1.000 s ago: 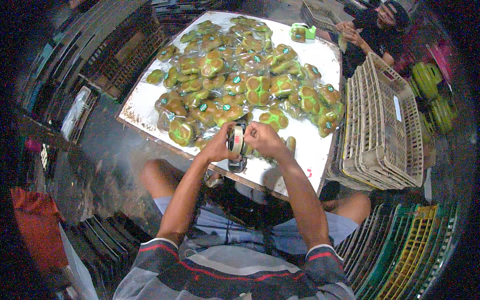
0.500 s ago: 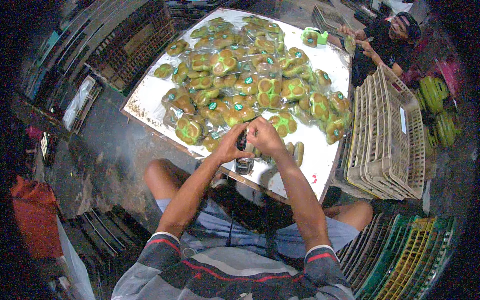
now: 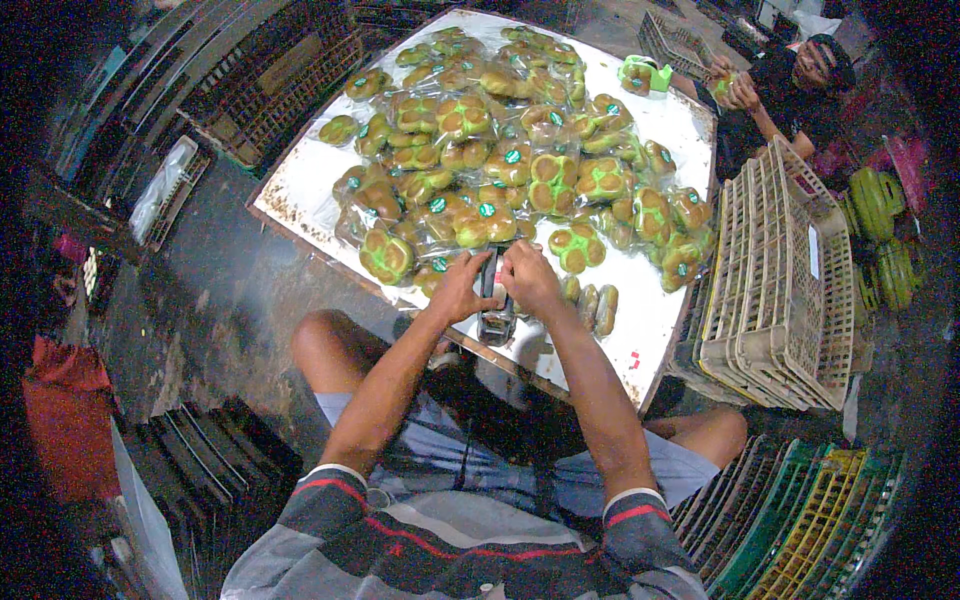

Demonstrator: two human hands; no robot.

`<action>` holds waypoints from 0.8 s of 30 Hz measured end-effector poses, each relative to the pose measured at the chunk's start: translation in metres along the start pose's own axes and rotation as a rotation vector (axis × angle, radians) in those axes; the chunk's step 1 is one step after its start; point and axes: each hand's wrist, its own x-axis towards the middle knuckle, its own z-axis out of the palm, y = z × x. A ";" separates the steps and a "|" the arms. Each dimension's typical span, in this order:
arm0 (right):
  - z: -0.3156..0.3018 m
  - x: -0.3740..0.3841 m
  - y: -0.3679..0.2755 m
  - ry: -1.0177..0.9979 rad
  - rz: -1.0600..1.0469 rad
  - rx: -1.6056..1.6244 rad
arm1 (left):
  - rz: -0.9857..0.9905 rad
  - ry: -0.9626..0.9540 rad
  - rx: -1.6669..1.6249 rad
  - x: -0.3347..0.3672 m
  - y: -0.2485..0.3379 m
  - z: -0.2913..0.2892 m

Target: The person sits on the floor and packages small, greenish-brown bread rolls into clear plastic bags. They use a handheld sealing device to close the bags and then place the finished packages into a white plastic basket. The person occasionally reaches for a roll of tape to secure the packaging.

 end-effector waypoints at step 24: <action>0.010 -0.133 -0.088 0.138 -0.013 -0.206 | -0.236 -0.410 -0.130 -0.029 -0.004 0.004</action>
